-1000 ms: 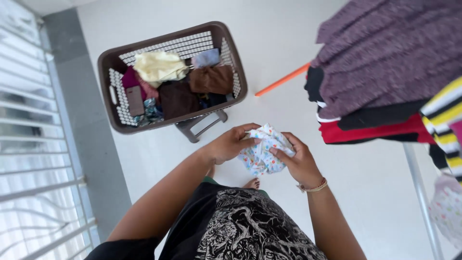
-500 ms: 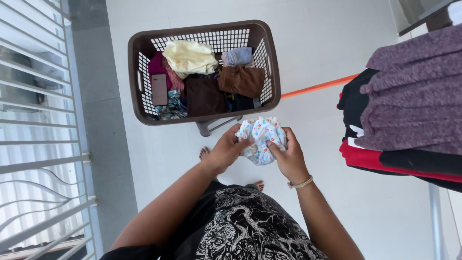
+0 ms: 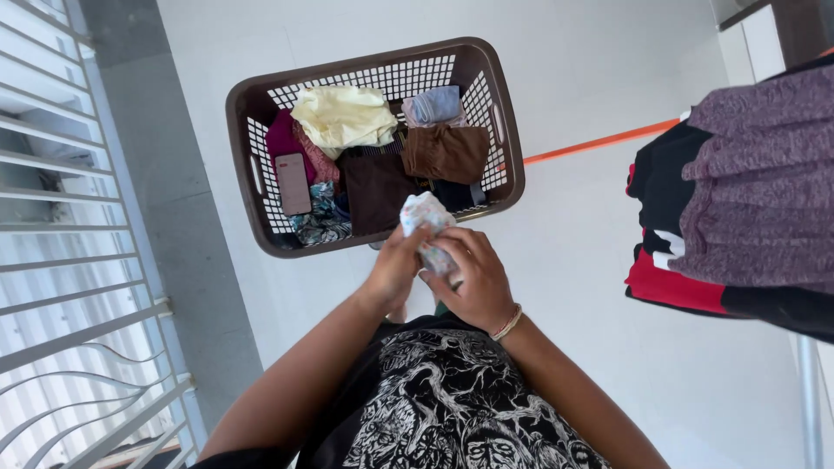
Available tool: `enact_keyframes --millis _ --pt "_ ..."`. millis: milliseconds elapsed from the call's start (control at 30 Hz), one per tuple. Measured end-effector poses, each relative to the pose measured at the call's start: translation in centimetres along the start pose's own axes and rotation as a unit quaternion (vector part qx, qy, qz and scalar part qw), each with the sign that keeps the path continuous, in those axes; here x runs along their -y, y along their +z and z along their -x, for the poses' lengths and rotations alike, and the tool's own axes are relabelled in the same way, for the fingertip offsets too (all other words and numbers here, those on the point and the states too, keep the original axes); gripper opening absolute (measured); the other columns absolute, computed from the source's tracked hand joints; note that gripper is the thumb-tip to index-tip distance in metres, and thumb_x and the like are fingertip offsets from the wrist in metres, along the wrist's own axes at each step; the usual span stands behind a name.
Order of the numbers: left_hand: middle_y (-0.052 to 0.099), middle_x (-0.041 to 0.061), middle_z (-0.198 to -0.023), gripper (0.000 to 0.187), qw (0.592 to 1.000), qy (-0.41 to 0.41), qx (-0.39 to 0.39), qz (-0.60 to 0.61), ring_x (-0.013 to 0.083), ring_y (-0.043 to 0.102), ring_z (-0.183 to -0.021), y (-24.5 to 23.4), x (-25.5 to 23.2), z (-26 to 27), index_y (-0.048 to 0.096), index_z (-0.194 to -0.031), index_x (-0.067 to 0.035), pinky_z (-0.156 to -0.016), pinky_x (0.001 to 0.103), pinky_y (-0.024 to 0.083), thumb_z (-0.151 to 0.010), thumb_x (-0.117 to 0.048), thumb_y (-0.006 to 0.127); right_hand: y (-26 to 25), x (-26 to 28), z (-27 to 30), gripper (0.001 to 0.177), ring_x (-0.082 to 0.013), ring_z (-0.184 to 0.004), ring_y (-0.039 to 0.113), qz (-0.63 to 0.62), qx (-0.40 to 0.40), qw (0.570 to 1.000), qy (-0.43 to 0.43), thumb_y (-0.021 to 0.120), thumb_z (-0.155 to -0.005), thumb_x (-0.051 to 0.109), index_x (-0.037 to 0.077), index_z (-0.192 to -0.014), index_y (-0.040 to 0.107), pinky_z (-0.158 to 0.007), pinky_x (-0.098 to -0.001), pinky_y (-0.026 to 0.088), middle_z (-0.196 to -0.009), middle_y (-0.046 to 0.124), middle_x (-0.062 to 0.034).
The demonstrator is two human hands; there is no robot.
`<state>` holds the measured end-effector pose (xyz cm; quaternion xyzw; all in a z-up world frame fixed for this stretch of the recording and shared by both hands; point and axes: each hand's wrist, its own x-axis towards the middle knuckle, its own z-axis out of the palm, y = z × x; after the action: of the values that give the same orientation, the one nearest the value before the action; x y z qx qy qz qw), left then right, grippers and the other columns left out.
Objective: Collect and fold laundry from a drying rack into a basket
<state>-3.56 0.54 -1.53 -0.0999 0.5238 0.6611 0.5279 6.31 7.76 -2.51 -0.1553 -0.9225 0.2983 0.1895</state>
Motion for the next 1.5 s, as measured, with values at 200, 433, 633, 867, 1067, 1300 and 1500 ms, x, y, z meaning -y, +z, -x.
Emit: enact_keyframes --millis 200,433,633,867,1067,1300,1500 --pt "0.063 0.014 -0.082 0.031 0.997 0.004 -0.039 0.06 0.0225 0.065 -0.075 -2.4 0.3 -6.1 0.053 -0.103 -0.001 -0.068 0.036 0.053 -0.082 -0.023 0.06 1.0 -4.7 -2.4 0.023 -0.0275 -0.099 0.053 -0.209 0.019 0.958 0.194 0.055 -0.086 0.022 0.007 -0.103 0.053 -0.081 -0.0355 0.043 -0.106 0.051 -0.01" --pt "0.064 0.013 -0.071 0.021 0.979 0.033 -0.188 0.073 0.0188 0.064 -0.061 -3.8 -1.1 -9.8 0.055 -0.089 -0.002 -0.056 0.032 0.052 -0.08 -0.019 0.064 7.0 -15.9 -6.3 0.032 -0.0355 -0.094 0.058 -0.266 0.17 0.868 0.382 0.06 -0.084 0.029 0.013 -0.11 0.051 -0.077 -0.0441 0.048 -0.1 0.057 -0.0148" --pt "0.064 0.012 -0.082 0.027 0.965 0.043 -0.247 0.072 0.0202 0.064 -0.072 -6.7 -0.8 -13.2 0.053 -0.099 0.0 -0.063 0.034 0.053 -0.082 -0.018 0.061 18.6 -27.0 -12.2 0.042 -0.0237 -0.106 0.053 -0.284 0.194 0.851 0.397 0.065 -0.081 0.034 0.007 -0.109 0.049 -0.086 -0.0379 0.045 -0.112 0.053 -0.0123" --pt "0.06 0.016 -0.101 0.035 0.948 -0.035 -0.294 0.119 0.0256 0.059 -0.091 -7.5 -1.7 -14.6 0.05 -0.113 0.0 -0.076 0.036 0.049 -0.081 -0.015 0.051 27.7 -31.8 -22.1 0.047 -0.0202 -0.079 0.041 -0.238 0.18 0.88 0.369 0.042 -0.075 0.059 0.015 -0.089 0.033 -0.078 -0.0323 0.04 -0.087 0.036 -0.0072" --pt "0.06 0.016 -0.105 0.039 0.939 -0.072 -0.316 0.117 0.0256 0.058 -0.094 -9.0 -2.0 -15.2 0.049 -0.116 -0.001 -0.079 0.035 0.047 -0.079 -0.014 0.051 32.0 -31.8 -23.4 0.033 -0.0139 -0.057 0.051 -0.204 0.002 0.839 0.504 0.065 -0.071 0.04 0.016 -0.07 0.042 -0.05 -0.0297 0.039 -0.067 0.05 -0.0002" --pt "0.06 0.017 -0.105 0.037 0.936 -0.097 -0.312 0.134 0.0265 0.059 -0.093 -10.0 -2.0 -16.4 0.05 -0.115 -0.001 -0.079 0.036 0.047 -0.08 -0.012 0.051 34.7 -33.3 -23.6 0.044 -0.0204 -0.085 0.059 -0.177 0.017 0.781 0.598 0.069 -0.068 0.024 0.009 -0.102 0.047 -0.072 -0.0314 0.048 -0.095 0.059 -0.0079" --pt "0.061 0.016 -0.105 0.039 0.94 -0.119 -0.303 0.105 0.0273 0.06 -0.093 -9.9 -2.4 -16.8 0.05 -0.118 -0.003 -0.076 0.037 0.049 -0.08 -0.012 0.05 28.4 -28.1 -21.2 0.037 -0.0228 -0.091 0.057 -0.195 0.103 0.882 0.416 0.058 -0.076 0.001 0.009 -0.109 0.043 -0.076 -0.024 0.055 -0.103 0.053 -0.0126"
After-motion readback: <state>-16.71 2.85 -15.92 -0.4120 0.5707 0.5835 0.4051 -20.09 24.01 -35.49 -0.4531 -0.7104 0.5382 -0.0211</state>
